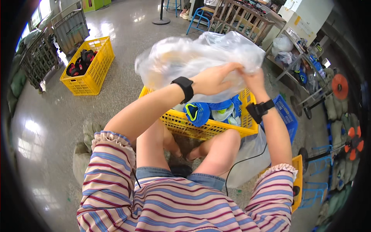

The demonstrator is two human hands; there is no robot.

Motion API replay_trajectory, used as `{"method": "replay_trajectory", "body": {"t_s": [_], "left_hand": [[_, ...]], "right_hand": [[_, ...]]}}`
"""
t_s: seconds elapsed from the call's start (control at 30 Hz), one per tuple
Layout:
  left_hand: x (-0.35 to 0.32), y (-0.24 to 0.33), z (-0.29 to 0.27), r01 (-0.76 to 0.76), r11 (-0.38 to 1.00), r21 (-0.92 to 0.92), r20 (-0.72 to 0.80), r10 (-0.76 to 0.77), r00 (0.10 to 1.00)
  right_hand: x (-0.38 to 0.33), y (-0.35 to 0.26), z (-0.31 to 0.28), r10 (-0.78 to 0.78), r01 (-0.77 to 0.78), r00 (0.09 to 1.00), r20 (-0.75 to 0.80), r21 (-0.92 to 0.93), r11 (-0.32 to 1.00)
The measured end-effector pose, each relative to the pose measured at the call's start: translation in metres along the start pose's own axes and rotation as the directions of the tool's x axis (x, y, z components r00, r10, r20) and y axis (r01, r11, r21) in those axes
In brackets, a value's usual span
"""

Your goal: The person sits on the floor and repeatedly takes blue and green slippers from a large sack, placing them into a yellow plastic crate. They also handle clear plastic bags, placing them into the crate alongside the slippers.

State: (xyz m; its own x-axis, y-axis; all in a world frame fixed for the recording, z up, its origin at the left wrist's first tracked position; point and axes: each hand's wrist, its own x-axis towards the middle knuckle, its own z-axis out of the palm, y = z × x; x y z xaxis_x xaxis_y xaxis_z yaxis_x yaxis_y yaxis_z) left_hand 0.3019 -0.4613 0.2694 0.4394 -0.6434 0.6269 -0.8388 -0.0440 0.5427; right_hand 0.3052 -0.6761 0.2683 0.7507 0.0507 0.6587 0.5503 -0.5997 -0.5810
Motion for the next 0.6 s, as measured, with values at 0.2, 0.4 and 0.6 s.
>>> {"method": "replay_trajectory", "body": {"t_s": [0.2, 0.4, 0.6], "left_hand": [[-0.082, 0.0, 0.05, -0.268, 0.831, 0.488, 0.581, -0.08, 0.81], [-0.134, -0.11, 0.07, -0.254, 0.677, 0.691, 0.392, -0.056, 0.918], [-0.14, -0.219, 0.064, 0.315, 0.505, 0.804, 0.176, -0.707, 0.685]], "right_hand": [[-0.048, 0.134, -0.232, 0.201, -0.666, 0.722, -0.661, -0.587, 0.461], [-0.263, 0.127, -0.417, 0.158, -0.917, 0.399, -0.903, -0.393, 0.07], [-0.362, 0.074, -0.558, 0.102, -0.808, 0.442, -0.891, -0.445, -0.387]]}}
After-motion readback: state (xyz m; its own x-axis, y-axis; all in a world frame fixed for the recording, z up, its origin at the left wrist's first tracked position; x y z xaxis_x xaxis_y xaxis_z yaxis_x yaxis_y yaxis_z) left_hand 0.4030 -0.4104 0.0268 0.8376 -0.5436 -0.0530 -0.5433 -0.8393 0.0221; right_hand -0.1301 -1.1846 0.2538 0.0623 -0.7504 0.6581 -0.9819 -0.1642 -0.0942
